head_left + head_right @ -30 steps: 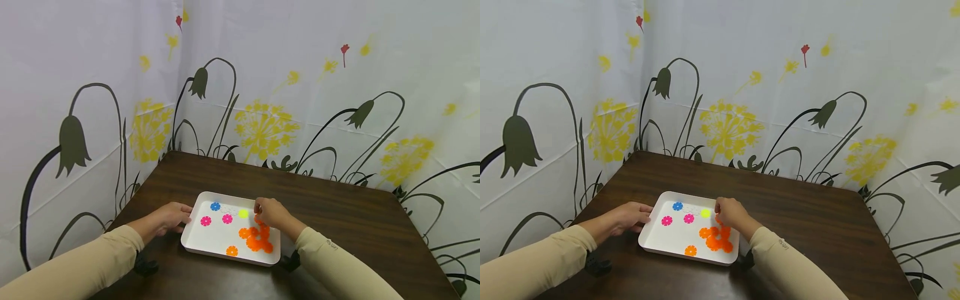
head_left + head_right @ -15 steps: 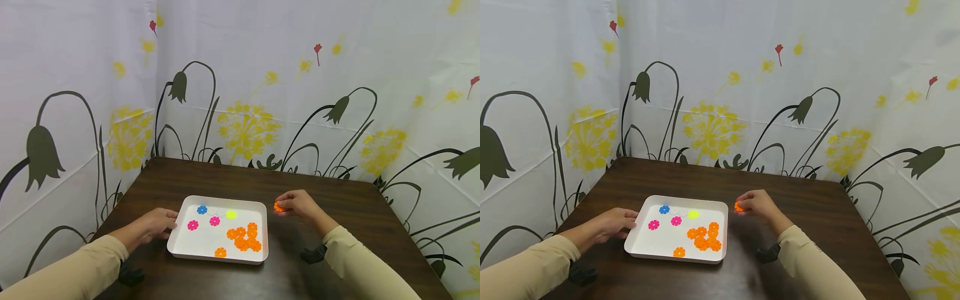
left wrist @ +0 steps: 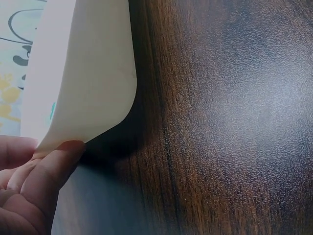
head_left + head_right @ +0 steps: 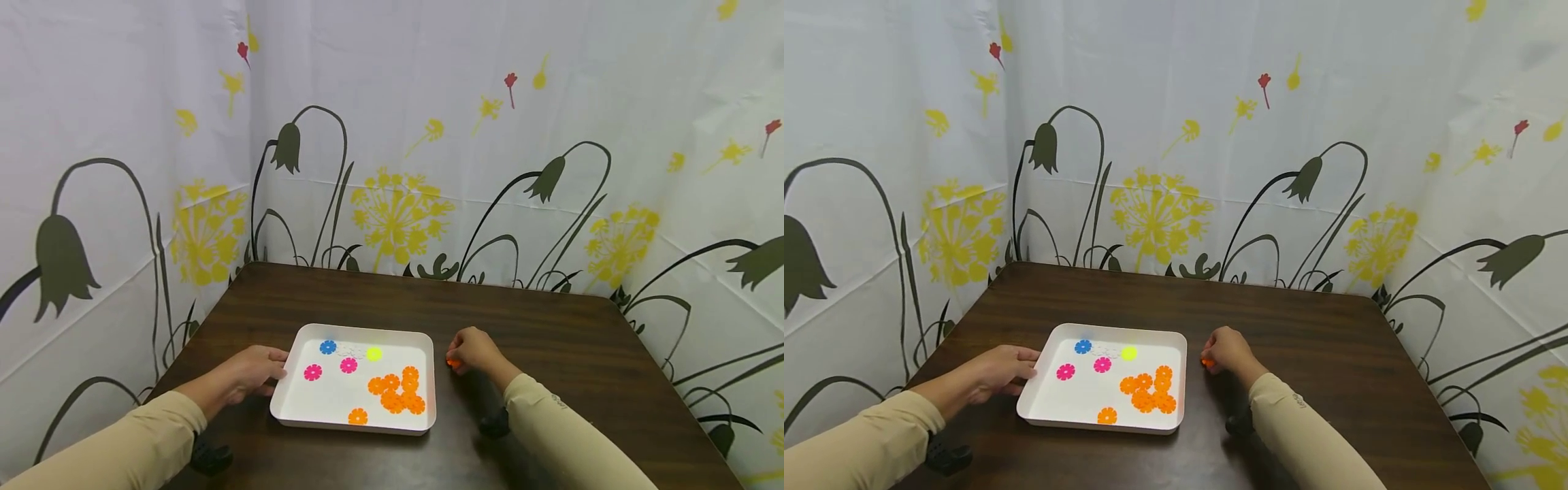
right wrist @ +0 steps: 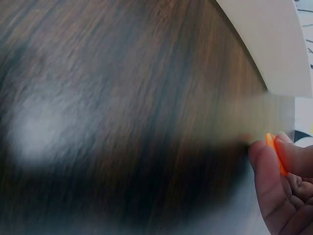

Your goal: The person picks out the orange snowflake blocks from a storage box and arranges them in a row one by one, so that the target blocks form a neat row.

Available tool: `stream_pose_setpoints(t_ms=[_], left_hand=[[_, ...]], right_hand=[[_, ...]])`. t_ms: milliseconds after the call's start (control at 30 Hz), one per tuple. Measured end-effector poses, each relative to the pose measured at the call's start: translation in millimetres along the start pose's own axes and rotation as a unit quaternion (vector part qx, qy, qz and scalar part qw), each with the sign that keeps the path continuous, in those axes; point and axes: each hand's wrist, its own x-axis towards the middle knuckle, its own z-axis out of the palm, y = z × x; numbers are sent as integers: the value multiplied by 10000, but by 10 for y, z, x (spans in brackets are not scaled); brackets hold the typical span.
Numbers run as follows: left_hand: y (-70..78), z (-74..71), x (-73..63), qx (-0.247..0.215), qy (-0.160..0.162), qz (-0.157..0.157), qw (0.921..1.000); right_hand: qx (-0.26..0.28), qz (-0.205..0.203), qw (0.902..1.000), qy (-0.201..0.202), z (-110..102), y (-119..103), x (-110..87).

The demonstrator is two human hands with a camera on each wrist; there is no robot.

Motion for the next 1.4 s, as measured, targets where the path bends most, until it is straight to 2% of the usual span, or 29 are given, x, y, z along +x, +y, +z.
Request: stream_pose_setpoints(t_ms=[367, 733, 833, 900, 933, 1033, 1100, 1133, 1200, 1267, 1333, 1400], left_hand=[[19, 0, -36, -65, -63, -56, 9999], [-7, -8, -33, -86, -80, -46, 9999], [-8, -15, -27, -63, -112, -31, 9999], [-6, -22, -24, -50, -119, -25, 9999], [-6, -24, -23, -45, -124, -22, 9999], [-12, -27, -26, -64, -139, -22, 9999], [-20, -28, -35, -75, -158, -22, 9998], [-23, -29, -40, -75, -170, -22, 9998], [-28, -33, -45, -56, -189, -24, 9998], [-25, -38, -47, -22, -186, -33, 9998], [-17, -41, -46, 14, -194, -15, 9998], [-10, -39, -43, 48, -195, 2, 9998]], right_hand=[[-1130, 51, 9935, 146, 127, -39, 50], [-1400, -137, 9899, 191, 105, -82, 9], [-819, -158, 9964, 155, 8, -144, -18], [28, -96, 9999, -16, -73, -213, -32], [549, -43, 9984, -142, -115, -253, -47], [1911, 148, 9795, -615, -209, -379, -74], [2353, 206, 9675, -905, -232, -474, -98], [2405, 208, 9649, -1039, -229, -527, -112], [2296, 198, 9647, -1273, -193, -622, -130], [1890, 128, 9715, -1423, -122, -717, -156], [1196, -12, 9811, -1522, -25, -793, -174], [294, -280, 9865, -1589, 86, -842, -198]])
